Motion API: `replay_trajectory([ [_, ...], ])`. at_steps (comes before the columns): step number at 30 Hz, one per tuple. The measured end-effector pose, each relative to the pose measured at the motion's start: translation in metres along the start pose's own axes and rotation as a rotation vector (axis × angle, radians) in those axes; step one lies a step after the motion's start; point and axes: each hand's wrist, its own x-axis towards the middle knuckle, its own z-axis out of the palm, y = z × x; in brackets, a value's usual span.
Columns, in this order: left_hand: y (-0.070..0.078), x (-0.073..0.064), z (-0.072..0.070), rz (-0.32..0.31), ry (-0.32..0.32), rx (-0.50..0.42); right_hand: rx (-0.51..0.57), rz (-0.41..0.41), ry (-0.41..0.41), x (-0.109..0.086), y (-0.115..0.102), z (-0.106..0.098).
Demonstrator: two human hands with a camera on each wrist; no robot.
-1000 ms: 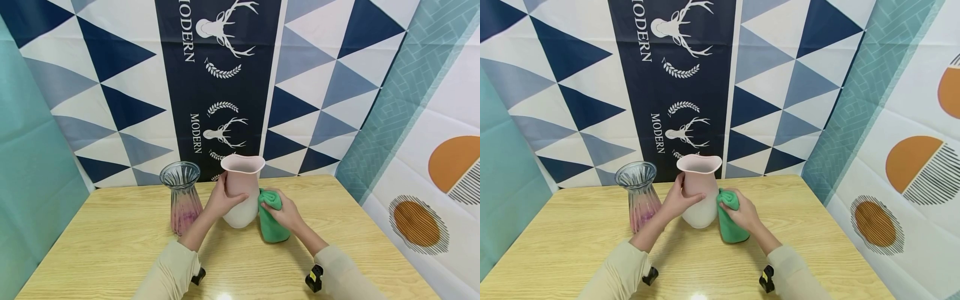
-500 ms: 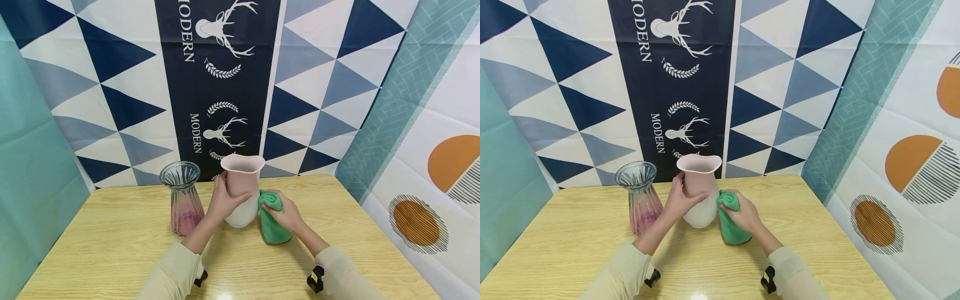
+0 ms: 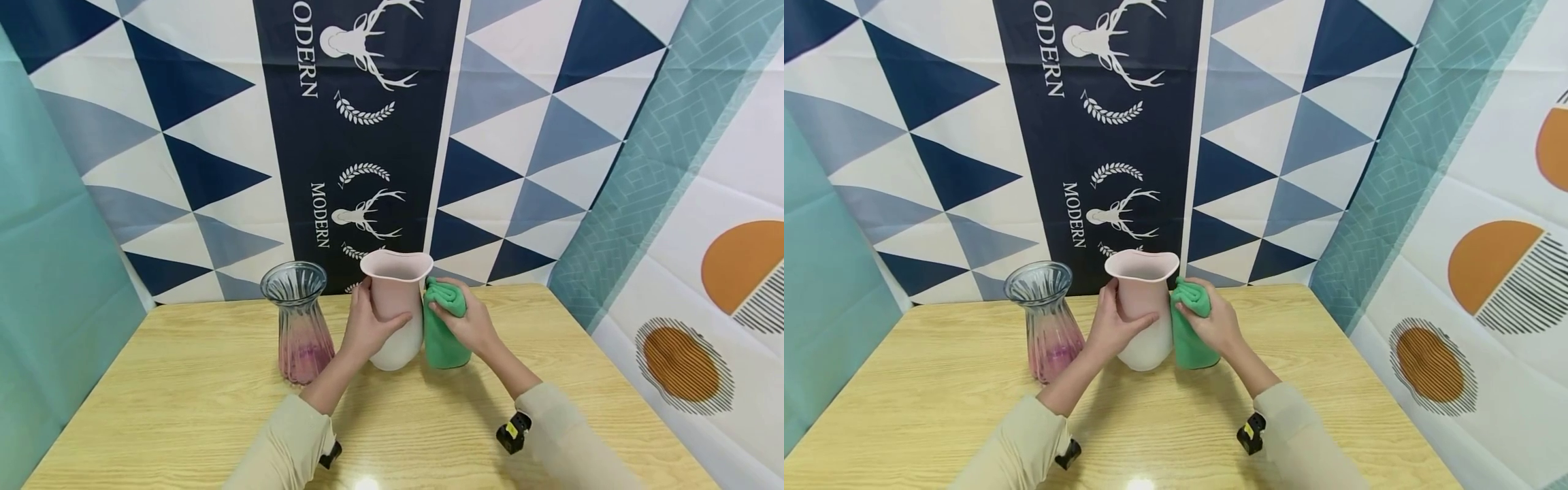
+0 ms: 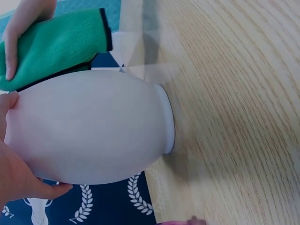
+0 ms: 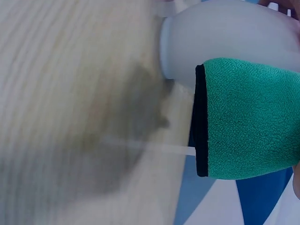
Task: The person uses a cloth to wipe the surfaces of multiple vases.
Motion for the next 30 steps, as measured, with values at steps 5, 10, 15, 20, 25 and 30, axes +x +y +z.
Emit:
replay_trajectory([
  [5, 0.002, 0.0, -0.002, -0.005, -0.011, -0.009, 0.009, -0.018, -0.005, 0.006, -0.007, -0.001],
  [10, 0.002, 0.002, -0.005, -0.062, -0.07, -0.051, 0.013, -0.035, -0.018, 0.008, -0.009, 0.002],
  [15, 0.0, 0.004, -0.006, -0.073, -0.092, -0.057, 0.004, -0.033, -0.023, 0.007, -0.008, 0.003],
  [20, 0.0, 0.005, -0.007, -0.058, -0.095, -0.059, -0.005, -0.022, -0.045, 0.004, -0.007, 0.004],
  [25, -0.001, 0.006, -0.008, -0.056, -0.113, -0.06, -0.008, 0.001, -0.061, 0.0, -0.004, 0.004],
  [30, -0.002, 0.006, -0.01, -0.058, -0.128, -0.066, -0.026, 0.013, -0.084, -0.007, 0.001, 0.005],
])
